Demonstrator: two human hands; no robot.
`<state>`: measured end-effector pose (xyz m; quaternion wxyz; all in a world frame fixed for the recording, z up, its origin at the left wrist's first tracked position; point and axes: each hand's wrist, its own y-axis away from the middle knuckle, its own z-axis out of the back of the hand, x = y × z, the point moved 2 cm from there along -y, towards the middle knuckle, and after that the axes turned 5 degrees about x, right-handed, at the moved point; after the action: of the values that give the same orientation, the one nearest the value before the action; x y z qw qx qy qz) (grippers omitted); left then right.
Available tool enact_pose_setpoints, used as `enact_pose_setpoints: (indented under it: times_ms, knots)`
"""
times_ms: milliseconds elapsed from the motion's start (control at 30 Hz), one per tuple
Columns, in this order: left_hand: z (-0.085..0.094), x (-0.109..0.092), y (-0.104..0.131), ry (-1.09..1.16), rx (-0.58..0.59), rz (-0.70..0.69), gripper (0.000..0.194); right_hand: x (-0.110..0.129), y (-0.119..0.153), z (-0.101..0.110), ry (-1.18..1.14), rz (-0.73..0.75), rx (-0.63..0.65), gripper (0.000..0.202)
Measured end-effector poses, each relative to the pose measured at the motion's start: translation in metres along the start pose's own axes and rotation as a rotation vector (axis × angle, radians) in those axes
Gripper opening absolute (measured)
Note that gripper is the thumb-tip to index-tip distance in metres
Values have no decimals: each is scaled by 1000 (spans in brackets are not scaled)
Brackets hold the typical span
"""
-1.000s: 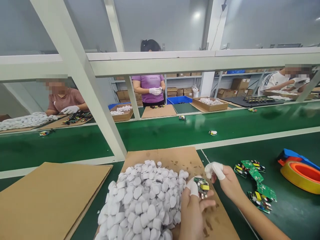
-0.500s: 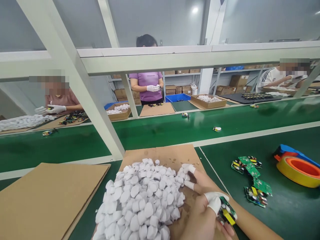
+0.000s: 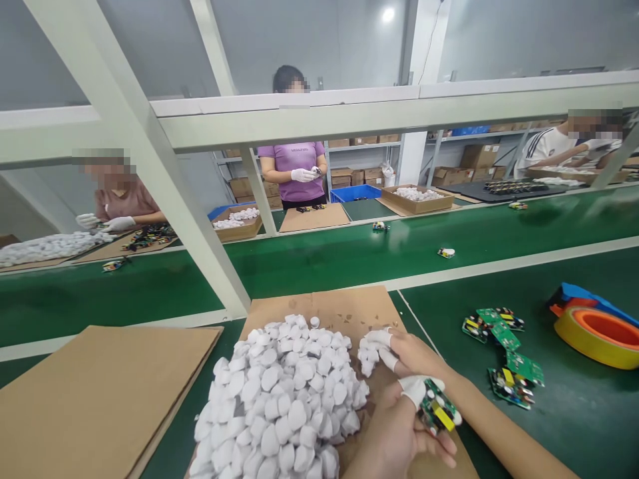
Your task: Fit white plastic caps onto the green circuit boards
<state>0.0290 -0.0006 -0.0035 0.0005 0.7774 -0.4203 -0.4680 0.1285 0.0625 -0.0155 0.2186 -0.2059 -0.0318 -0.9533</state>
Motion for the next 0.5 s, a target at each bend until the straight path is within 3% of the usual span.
enact_pose_setpoints:
  times_ms: [167, 333, 500]
  knots:
    - [-6, 2, 3, -41, 63, 86, 54, 10, 7, 4, 22, 19, 51, 42]
    - [-3, 4, 1, -76, 34, 110, 61, 14, 5, 4, -29, -36, 28, 30]
    - [-2, 1, 3, -93, 27, 101, 55, 13, 4, 2, -186, -116, -3, 16]
